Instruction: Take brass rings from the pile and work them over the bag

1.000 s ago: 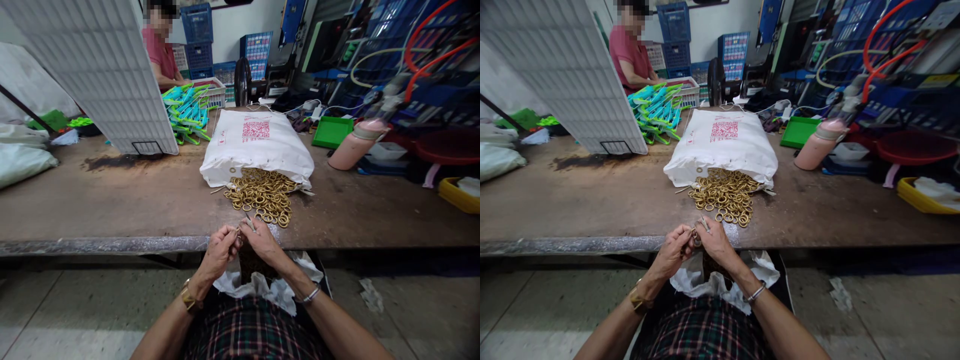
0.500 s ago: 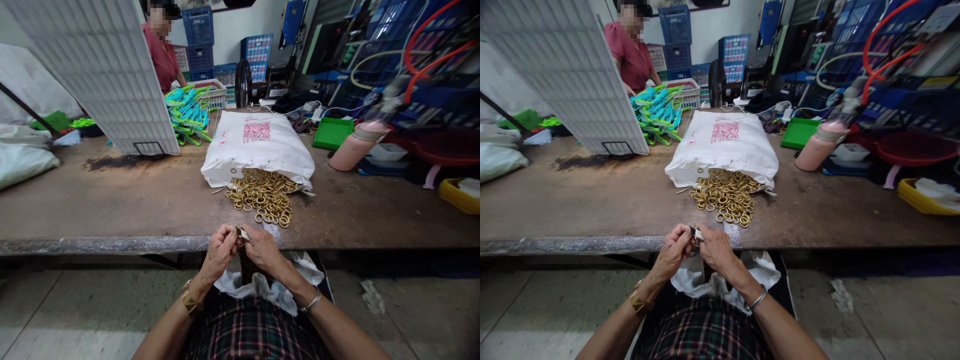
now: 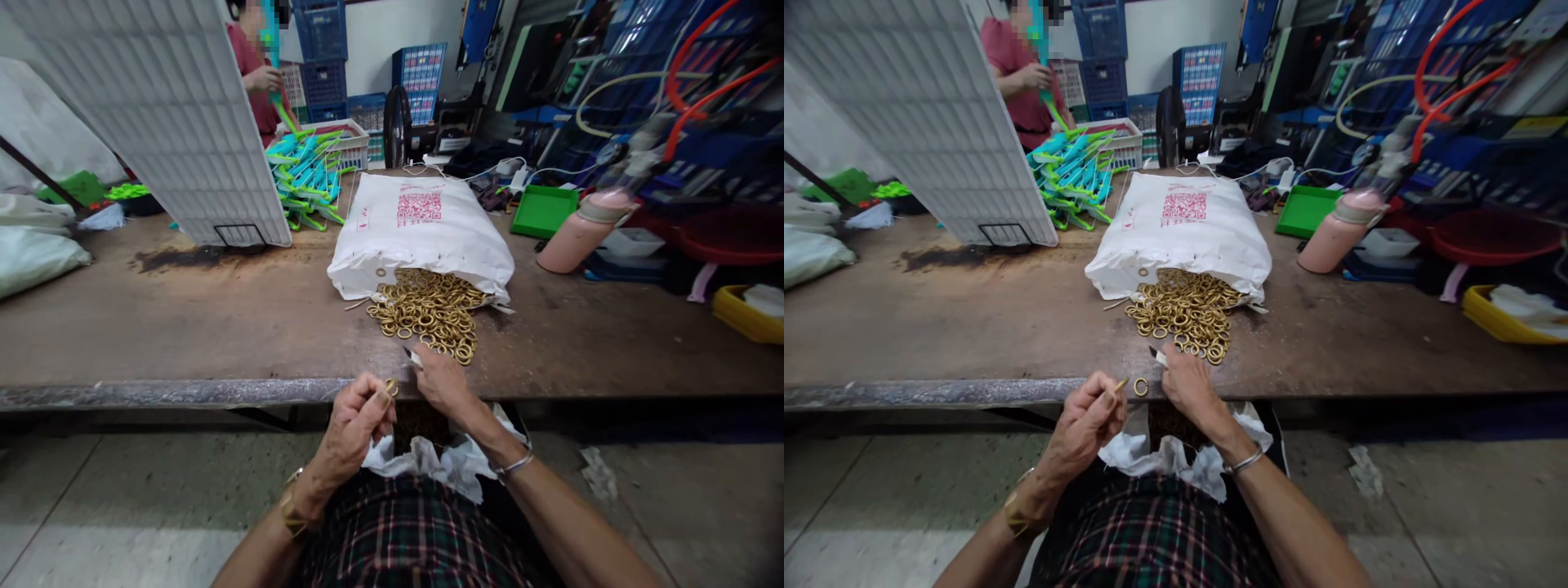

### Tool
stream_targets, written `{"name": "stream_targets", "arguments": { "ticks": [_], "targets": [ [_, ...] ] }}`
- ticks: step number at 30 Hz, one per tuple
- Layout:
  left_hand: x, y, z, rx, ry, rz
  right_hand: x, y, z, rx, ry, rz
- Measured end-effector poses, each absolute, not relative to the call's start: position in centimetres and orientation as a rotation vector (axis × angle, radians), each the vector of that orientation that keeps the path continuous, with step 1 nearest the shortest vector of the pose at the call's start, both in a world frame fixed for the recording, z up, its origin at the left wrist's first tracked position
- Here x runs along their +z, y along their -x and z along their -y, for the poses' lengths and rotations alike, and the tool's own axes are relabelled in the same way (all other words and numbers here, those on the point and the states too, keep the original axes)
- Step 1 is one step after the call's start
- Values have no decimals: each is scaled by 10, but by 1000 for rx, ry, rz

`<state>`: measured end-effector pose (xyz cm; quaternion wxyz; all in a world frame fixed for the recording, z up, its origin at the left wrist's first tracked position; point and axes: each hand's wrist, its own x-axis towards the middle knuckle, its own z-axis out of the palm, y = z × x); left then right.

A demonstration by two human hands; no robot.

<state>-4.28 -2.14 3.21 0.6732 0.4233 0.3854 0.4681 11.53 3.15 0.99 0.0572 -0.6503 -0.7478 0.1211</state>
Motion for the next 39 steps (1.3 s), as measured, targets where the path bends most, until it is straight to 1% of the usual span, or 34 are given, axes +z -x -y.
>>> {"name": "stream_targets", "arguments": {
  "ticks": [3, 7, 15, 20, 25, 28, 33, 39],
  "targets": [
    [37, 47, 17, 1110, -739, -802, 9, -119, -33, 373, 1879, 2252],
    [30, 55, 7, 1184, -563, -813, 6, -111, -24, 517, 1658, 2320],
    [13, 77, 3, 1177, -319, -741, 1, -101, -14, 507, 1676, 2457],
    [3, 72, 4, 1137, -137, -754, -6, -103, -19, 632, 1650, 2252],
    [-3, 48, 11, 1093, -389, -918, -5, -98, -22, 1044, 1479, 1698],
    [-4, 35, 13, 1119, -568, -1035, 0, -94, -21, 1218, 1386, 1488],
    [-6, 28, 10, 1110, -789, -1136, 2, -89, -17, 1295, 1317, 1416],
    [-7, 32, 8, 1162, -1070, -1291, 6, -89, -12, 1291, 1315, 1538]
  ]
}}
